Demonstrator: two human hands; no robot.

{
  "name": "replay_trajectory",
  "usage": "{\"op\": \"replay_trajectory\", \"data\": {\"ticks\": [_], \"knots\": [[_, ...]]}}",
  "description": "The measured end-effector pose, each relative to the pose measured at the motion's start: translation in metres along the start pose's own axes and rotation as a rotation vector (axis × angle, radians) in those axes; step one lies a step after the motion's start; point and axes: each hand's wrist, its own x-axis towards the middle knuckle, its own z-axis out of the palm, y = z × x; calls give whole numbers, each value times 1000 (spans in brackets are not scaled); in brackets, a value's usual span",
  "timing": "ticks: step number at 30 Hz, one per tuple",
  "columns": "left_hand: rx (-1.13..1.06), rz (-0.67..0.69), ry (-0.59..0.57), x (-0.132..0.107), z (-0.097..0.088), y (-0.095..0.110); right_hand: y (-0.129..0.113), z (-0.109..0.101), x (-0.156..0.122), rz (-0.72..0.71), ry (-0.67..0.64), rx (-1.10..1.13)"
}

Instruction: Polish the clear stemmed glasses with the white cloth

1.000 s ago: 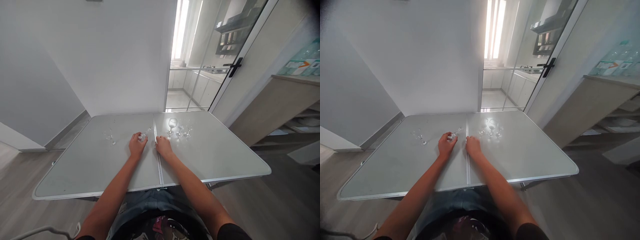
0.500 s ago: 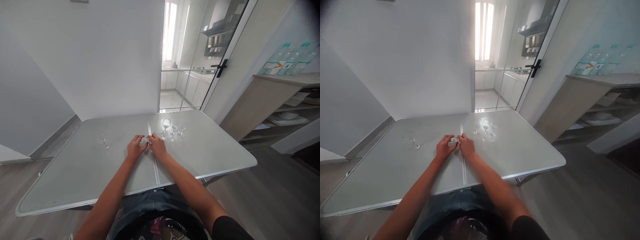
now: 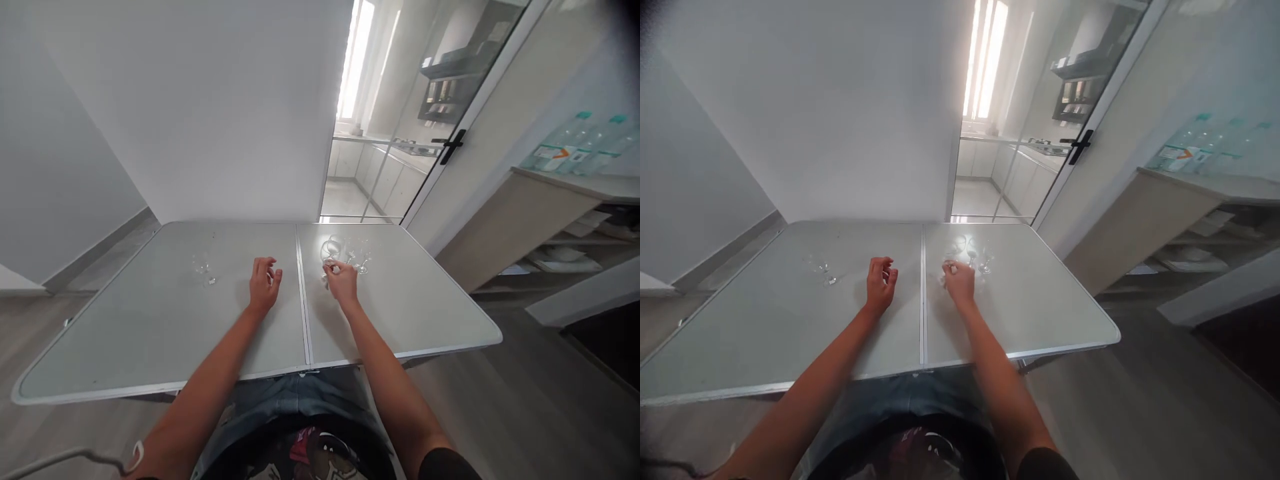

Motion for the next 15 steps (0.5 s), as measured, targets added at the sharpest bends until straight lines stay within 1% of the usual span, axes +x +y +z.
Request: {"op": "replay_trajectory", "data": {"ticks": [4,8,11,15], "knots": [[2,-27,-5,0,3,3,25,-12,-3,76,28,-101],[-5,-43,-5,0,3,3,43,-13,-1,153,36,-156],[-10,-54,13,0,3,2,49,-10,3,174,60,-167],[6,-39,25,0,3,3,51,-7,8,145,99,-169]]}}
